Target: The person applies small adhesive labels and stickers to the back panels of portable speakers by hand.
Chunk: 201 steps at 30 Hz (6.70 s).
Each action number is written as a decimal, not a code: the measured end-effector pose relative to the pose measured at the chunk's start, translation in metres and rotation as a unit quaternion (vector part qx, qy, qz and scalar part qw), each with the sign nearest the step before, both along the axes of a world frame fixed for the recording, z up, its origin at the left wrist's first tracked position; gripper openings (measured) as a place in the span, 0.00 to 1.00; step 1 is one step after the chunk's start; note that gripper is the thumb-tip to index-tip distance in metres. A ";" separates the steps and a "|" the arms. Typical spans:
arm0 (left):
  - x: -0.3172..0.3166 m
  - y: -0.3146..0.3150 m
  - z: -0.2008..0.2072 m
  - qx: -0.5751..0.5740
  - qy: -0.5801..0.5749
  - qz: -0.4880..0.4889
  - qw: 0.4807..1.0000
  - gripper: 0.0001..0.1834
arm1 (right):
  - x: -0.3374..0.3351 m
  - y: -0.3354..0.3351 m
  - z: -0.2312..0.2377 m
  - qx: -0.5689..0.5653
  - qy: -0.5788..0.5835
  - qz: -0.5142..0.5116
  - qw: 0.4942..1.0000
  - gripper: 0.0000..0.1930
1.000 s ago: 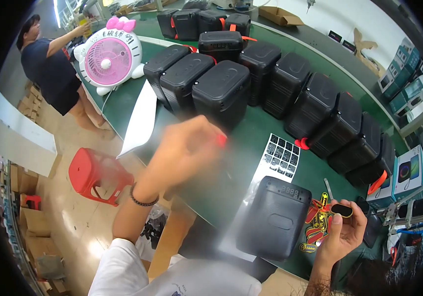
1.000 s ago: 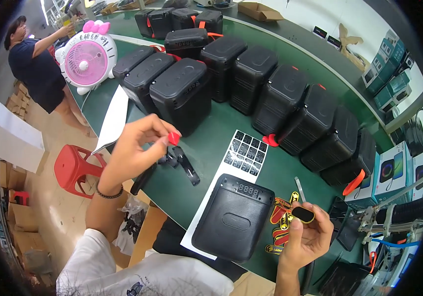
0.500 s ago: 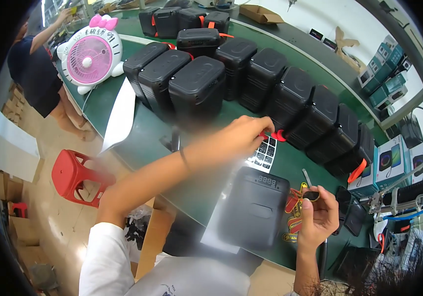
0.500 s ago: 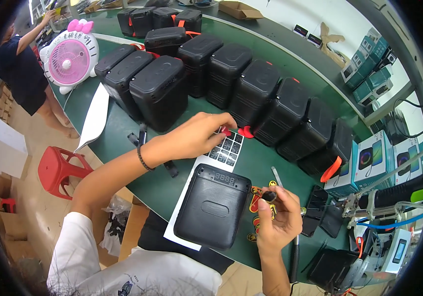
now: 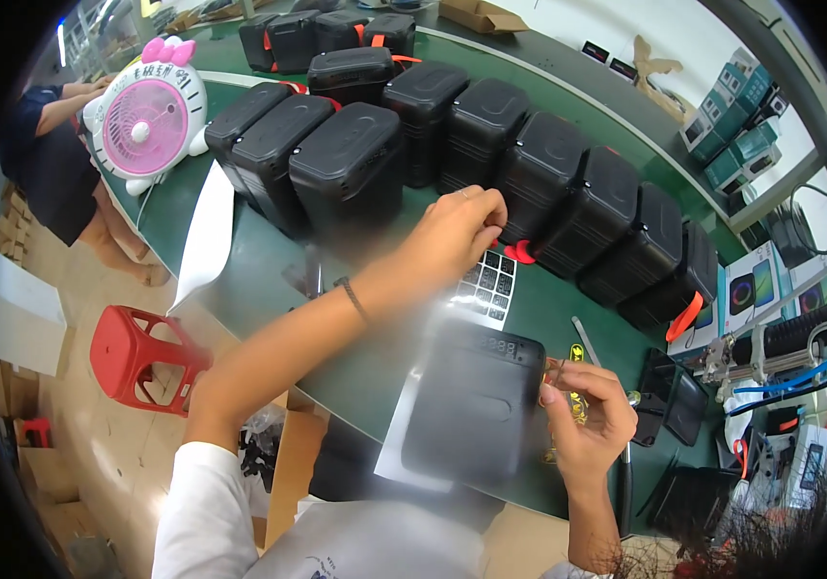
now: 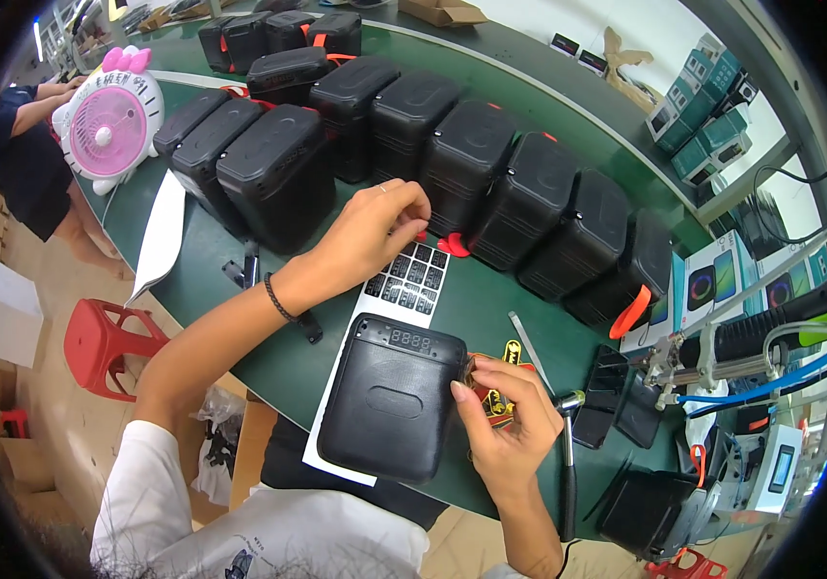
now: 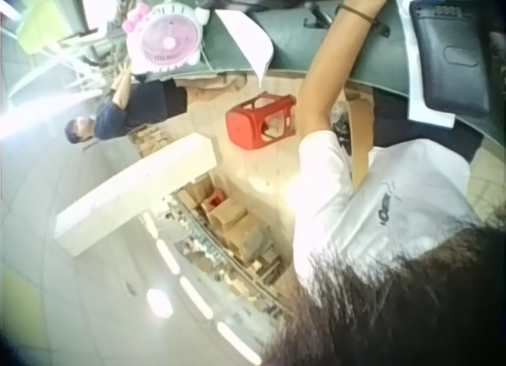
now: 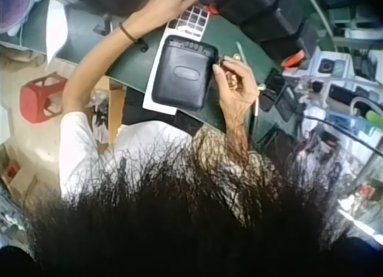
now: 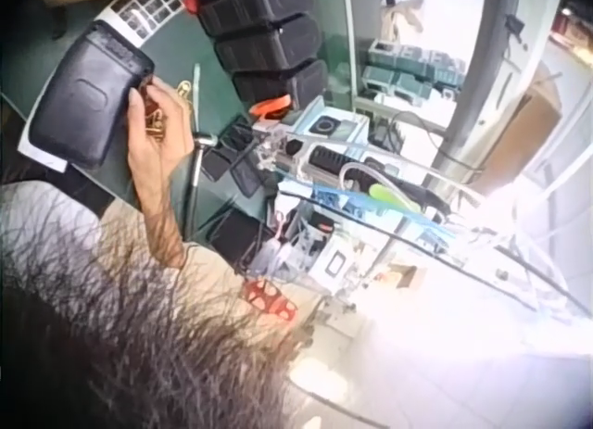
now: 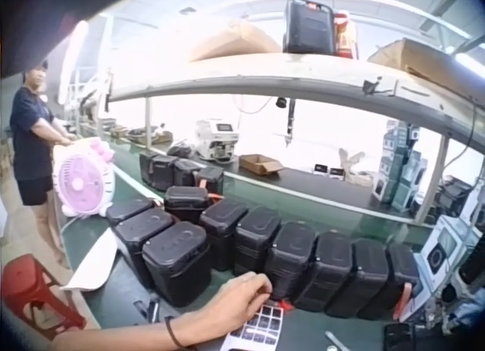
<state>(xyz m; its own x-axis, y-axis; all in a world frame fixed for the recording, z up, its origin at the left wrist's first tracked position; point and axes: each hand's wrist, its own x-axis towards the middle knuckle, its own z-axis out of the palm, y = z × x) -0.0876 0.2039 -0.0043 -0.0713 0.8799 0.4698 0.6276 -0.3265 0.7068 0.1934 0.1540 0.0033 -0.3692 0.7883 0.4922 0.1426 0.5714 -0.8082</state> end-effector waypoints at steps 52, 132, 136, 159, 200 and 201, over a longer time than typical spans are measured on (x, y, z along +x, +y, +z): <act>0.027 -0.135 0.047 -0.085 -0.030 -0.074 0.993 0.25 | -0.006 -0.008 0.039 0.128 -0.198 0.119 0.964 0.18; 0.063 -0.153 -0.028 -0.100 -0.307 -0.125 0.938 0.51 | 0.003 -0.003 0.014 -0.290 -0.071 0.109 0.948 0.51; 0.065 -0.152 -0.028 -0.098 -0.326 -0.123 0.932 0.51 | 0.004 -0.003 0.014 -0.308 -0.083 0.114 0.941 0.53; 0.072 -0.157 -0.004 -0.168 -0.273 -0.067 0.945 0.50 | -0.006 -0.005 0.014 -0.227 -0.137 0.152 0.952 0.49; 0.006 -0.141 0.074 0.013 -0.085 0.156 0.984 0.28 | 0.021 -0.029 0.076 -0.272 -0.044 0.067 0.959 0.29; 0.005 -0.157 0.082 0.006 -0.134 0.170 0.976 0.22 | 0.014 -0.023 0.075 -0.195 -0.110 0.049 0.973 0.29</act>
